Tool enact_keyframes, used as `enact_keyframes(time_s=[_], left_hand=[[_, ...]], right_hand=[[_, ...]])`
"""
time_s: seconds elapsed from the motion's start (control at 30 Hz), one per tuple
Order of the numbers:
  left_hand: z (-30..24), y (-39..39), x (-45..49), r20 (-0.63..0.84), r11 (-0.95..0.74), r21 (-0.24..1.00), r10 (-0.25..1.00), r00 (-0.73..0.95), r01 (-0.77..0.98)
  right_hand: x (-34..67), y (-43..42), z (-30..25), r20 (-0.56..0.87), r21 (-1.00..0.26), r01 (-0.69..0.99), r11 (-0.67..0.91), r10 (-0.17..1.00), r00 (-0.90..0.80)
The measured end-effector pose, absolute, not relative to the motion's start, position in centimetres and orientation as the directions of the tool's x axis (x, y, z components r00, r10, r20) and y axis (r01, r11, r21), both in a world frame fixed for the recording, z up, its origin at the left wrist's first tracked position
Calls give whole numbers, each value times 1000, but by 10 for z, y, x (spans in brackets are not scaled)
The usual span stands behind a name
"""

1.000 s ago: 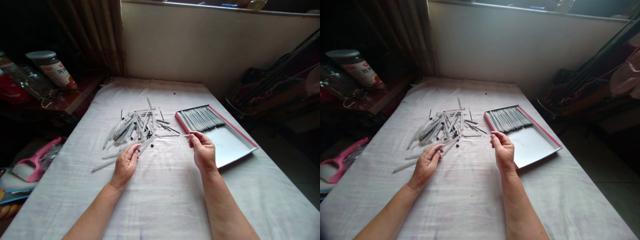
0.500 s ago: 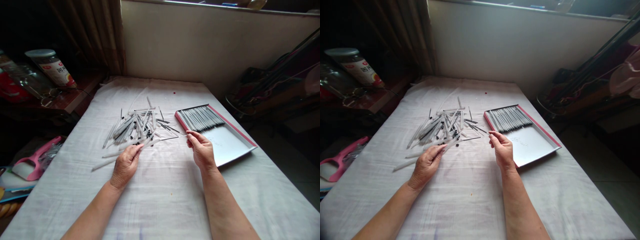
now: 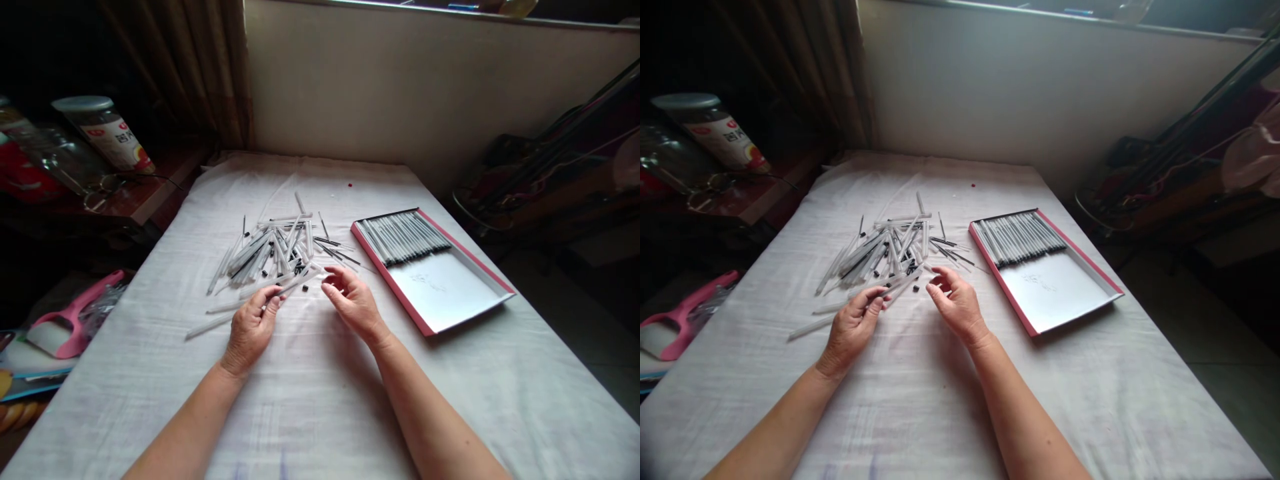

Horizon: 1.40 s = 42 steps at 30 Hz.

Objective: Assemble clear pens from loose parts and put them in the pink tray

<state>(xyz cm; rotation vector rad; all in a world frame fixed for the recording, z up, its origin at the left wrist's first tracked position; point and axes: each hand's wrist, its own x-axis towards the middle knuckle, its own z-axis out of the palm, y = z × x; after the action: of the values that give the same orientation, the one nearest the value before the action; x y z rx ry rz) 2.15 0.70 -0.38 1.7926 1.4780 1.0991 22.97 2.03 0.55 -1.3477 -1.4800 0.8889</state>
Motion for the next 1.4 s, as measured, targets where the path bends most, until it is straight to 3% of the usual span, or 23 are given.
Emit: enact_keyframes(time_s=[0.17, 0.23, 0.3, 0.37, 0.43, 0.53, 0.67, 0.8, 0.93, 1.1, 1.4], left_hand=[[-8, 13, 19, 172, -150, 907, 985, -21, 394], [-11, 14, 18, 168, -147, 907, 986, -18, 394], [-13, 14, 18, 169, -148, 904, 985, -17, 401], [-13, 13, 18, 172, -154, 896, 985, -8, 416], [-11, 12, 19, 184, -170, 879, 983, 12, 445], [-7, 10, 20, 237, -237, 824, 969, 66, 515], [-4, 6, 22, 313, -343, 733, 937, 157, 588], [-1, 5, 23, 340, -387, 690, 919, 198, 612], [0, 5, 24, 346, -398, 677, 914, 209, 618], [-2, 5, 23, 356, -411, 660, 908, 221, 628], [-8, 7, 20, 391, -463, 640, 883, 260, 613]], right_hand=[[214, 30, 9, 133, -567, 796, 211, 977, -164], [208, 34, 12, 82, -424, 877, 225, 974, -211], [205, 37, 13, 35, -365, 903, 225, 973, -228], [207, 38, 13, 41, -439, 875, 202, 978, -205], [214, 36, 10, 89, -649, 745, 152, 988, -124], [227, 27, 6, 24, -954, 300, 4, 998, 64], [239, 15, 7, -190, -970, -187, -155, 964, 184], [238, 11, 8, -242, -913, -377, -154, 949, 200], [232, 11, 8, -263, -888, -422, -184, 955, 136], [230, 8, 13, -239, -914, -362, -185, 965, 110], [239, 7, 7, 80, -991, 114, 66, 989, 127]])
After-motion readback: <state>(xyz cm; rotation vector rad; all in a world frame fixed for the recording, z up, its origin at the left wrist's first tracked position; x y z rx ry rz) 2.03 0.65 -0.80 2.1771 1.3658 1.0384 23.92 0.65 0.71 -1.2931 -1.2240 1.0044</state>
